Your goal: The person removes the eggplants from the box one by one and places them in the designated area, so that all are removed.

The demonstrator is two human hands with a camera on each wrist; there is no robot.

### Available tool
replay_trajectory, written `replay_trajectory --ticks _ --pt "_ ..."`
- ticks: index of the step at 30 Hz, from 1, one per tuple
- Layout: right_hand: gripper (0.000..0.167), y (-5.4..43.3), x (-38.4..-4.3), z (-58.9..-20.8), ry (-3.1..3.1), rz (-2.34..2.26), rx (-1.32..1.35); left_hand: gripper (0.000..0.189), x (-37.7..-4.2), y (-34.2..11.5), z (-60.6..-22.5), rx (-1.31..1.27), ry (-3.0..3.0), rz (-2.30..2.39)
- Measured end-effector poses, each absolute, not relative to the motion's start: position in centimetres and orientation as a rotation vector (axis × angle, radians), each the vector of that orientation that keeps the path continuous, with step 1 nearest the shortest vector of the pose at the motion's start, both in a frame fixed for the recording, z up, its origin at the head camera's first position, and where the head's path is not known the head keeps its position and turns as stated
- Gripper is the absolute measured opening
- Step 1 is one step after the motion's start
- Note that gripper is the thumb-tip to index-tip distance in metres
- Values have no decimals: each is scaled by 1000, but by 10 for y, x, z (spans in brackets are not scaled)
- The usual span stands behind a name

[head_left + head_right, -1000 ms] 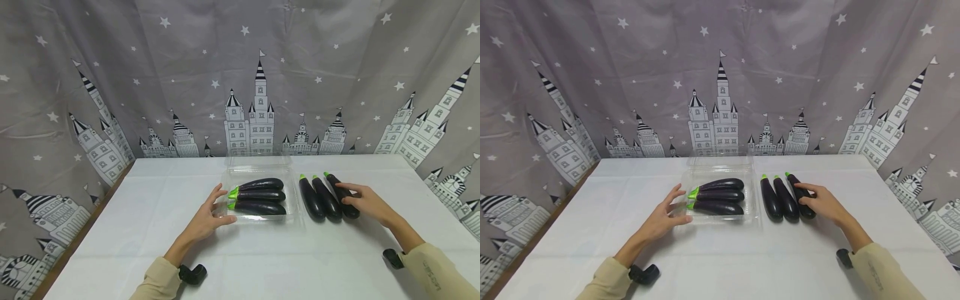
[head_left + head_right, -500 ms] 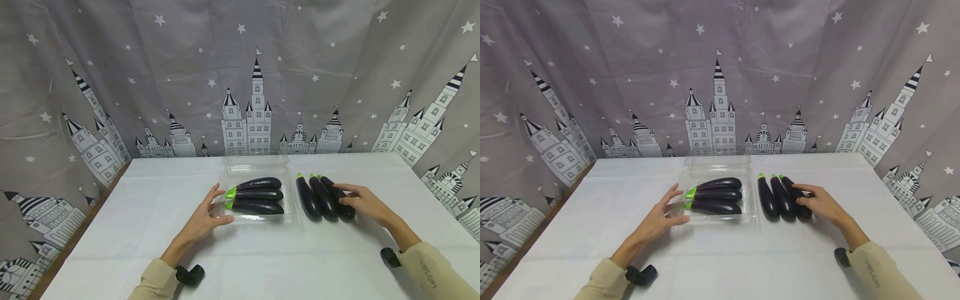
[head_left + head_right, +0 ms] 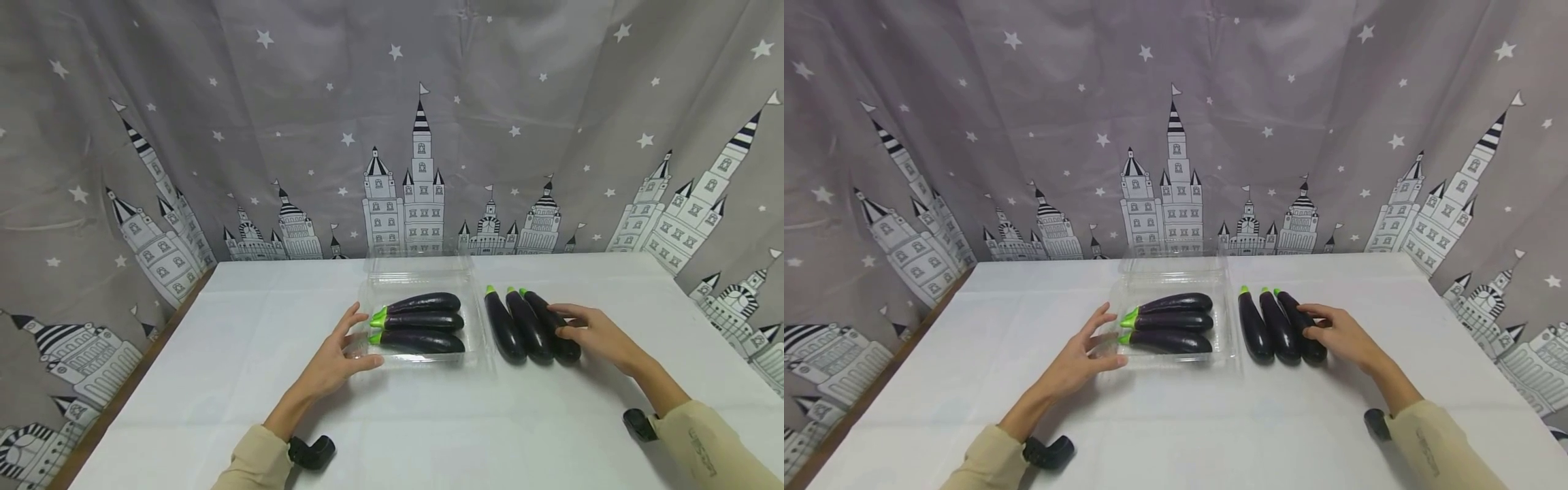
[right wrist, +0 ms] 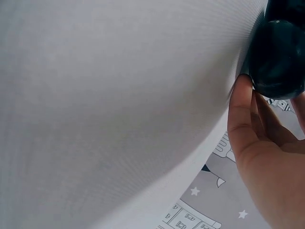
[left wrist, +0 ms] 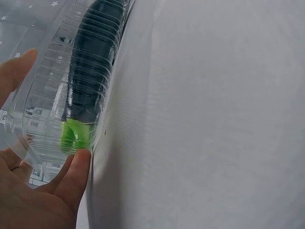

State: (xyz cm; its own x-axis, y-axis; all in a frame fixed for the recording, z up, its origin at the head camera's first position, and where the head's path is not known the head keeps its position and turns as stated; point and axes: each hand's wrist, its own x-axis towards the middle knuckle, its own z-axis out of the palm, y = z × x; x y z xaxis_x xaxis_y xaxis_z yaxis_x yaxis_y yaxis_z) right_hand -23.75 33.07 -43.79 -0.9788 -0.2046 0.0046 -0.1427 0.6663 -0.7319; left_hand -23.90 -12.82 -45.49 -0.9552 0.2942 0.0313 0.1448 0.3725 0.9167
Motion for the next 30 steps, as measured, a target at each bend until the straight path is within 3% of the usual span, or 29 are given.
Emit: replay_trajectory --ticks 30 --pt "49 331 -235 -441 2800 -1237 -272 89 -237 -129 -456 394 2477 1656"
